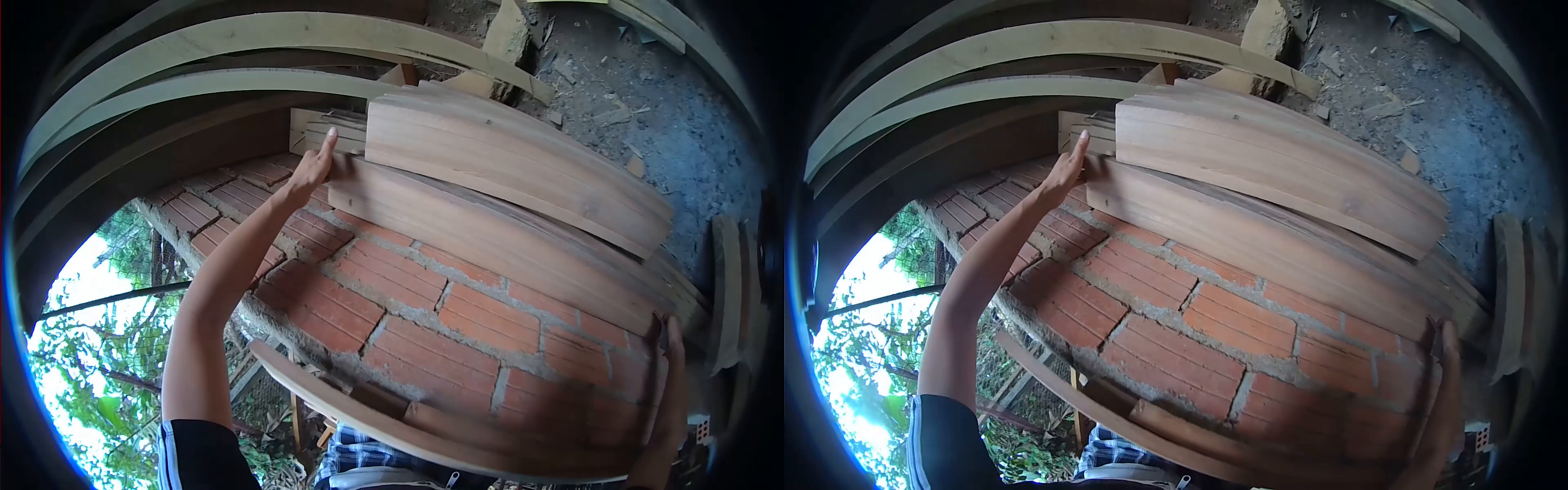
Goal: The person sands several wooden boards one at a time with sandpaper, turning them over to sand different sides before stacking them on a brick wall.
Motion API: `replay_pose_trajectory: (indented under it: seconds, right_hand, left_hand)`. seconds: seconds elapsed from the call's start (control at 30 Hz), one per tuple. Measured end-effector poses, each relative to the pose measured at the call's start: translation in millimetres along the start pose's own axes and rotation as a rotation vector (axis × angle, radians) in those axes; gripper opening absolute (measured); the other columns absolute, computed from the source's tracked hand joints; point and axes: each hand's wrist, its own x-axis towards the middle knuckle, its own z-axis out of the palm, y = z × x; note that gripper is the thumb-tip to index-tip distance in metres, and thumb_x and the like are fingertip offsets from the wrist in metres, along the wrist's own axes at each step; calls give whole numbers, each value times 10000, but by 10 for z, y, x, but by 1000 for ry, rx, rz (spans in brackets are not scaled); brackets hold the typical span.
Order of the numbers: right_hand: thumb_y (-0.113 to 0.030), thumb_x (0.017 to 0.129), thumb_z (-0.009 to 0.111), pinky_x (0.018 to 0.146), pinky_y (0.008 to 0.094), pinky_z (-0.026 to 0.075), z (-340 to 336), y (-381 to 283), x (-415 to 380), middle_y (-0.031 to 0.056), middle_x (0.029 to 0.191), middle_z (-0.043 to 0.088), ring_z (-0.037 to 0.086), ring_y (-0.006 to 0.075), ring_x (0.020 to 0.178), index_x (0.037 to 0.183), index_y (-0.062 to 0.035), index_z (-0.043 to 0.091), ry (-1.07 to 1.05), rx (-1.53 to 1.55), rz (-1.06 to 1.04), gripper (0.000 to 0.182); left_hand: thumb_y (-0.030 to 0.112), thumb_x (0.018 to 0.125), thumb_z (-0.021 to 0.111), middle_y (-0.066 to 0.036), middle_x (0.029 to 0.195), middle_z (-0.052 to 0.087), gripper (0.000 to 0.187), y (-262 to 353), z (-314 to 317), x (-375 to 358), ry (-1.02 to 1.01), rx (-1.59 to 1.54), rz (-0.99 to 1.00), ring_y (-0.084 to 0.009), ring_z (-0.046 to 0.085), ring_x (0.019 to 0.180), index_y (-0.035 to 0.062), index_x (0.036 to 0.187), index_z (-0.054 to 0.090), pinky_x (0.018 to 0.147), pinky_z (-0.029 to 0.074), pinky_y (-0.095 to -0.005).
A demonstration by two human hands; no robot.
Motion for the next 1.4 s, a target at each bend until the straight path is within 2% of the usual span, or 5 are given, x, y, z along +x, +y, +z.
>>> replay_pose_trajectory:
  seconds: [0.17, 0.3, 0.67, 1.07, 1.4]
  right_hand:
    - [-168, 801, 428, 428, 326, 390, 1, 105, -117, 75, 697, 526, 501, 188, 493, 900, -55, 534, 12, 140, -174, 184]
    - [-150, 800, 474, 683, 322, 436, -338, -266, -1150, 91, 872, 583, 561, 199, 769, 1047, -43, 553, 254, 112, -378, 280]
    - [75, 803, 496, 878, 267, 403, -1564, 83, -3835, 83, 998, 605, 563, 173, 967, 1067, -37, 552, 856, 374, -993, 293]
    - [-217, 802, 439, 905, 471, 408, -1161, 1874, -4531, 325, 1058, 560, 537, 432, 1042, 1059, 81, 569, 668, -61, -306, 414]
    - [-246, 835, 413, 936, 460, 429, -1154, 1883, -3551, 252, 1102, 602, 555, 405, 1076, 1073, 33, 613, 484, -262, -170, 418]
  left_hand:
    - [684, 900, 240, -48, 642, 534, 748, 318, -221, -616, -94, -209, 25, -152, 516, 665, 30, 831, 596, 754, 423, -300]
    - [711, 877, 270, -82, 974, 562, 762, 459, -583, -971, -1, -512, 109, -156, 498, 948, 23, 1093, 518, 925, 350, -288]
    - [613, 940, 206, -145, 1002, 606, 724, 1118, -1625, -2099, 101, -1202, 679, -231, 543, 982, -9, 991, 574, 939, 396, -341]
    - [716, 863, 336, 33, 823, 240, 883, 986, -1948, -3188, -32, -237, 463, -89, 247, 734, 36, 1425, 301, 748, 279, -231]
    - [612, 927, 323, -128, 1074, 479, 688, 135, -988, -2863, -6, 186, 402, -219, 450, 924, 22, 1270, 403, 912, 353, -335]
